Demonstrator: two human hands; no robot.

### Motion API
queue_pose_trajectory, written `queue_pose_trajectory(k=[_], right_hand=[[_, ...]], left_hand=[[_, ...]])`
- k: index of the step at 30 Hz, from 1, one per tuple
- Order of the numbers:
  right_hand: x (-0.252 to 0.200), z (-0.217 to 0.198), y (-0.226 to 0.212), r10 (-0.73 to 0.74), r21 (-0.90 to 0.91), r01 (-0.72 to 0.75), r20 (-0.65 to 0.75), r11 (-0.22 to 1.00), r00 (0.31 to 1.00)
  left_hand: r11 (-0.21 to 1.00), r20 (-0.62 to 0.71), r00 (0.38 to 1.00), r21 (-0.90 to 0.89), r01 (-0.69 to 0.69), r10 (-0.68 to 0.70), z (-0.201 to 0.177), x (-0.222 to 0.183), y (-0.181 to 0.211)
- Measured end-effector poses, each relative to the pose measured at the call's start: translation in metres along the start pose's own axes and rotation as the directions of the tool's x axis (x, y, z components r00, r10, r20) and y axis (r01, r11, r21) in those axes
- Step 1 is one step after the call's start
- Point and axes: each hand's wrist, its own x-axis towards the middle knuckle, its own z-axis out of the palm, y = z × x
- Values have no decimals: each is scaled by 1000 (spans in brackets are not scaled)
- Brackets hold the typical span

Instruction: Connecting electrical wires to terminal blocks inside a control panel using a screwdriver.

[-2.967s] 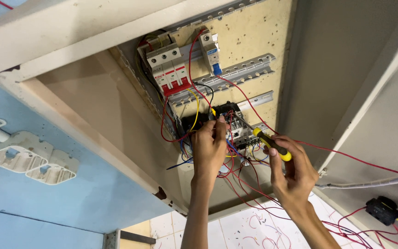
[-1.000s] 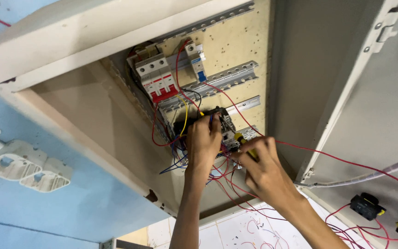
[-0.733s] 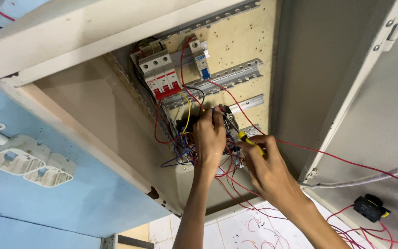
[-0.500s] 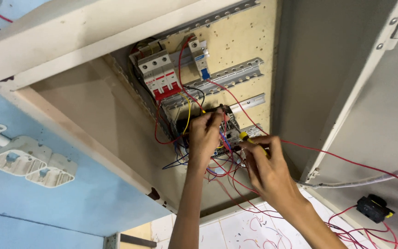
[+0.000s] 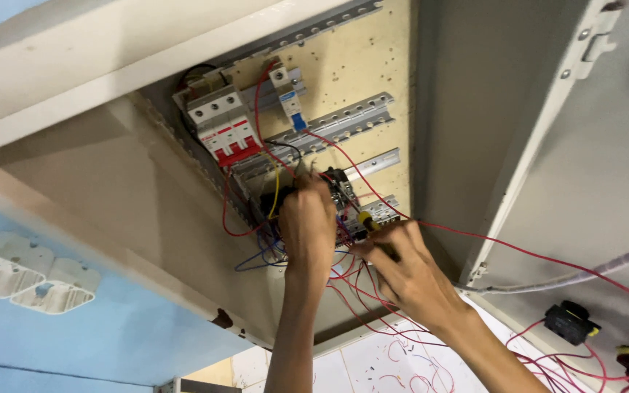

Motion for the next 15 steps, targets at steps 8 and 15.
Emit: queue_pose_trajectory(k=[8,15], right_hand=[[15,-9,-1,55,-64,-67,-178,996,982],[18,-16,-6,-52,77,69,-207,995,977]], left_hand=[[998,58,997,-10,59,-59,-9,4,2],[995,72,993,-20,98,-96,-4,-2,4]])
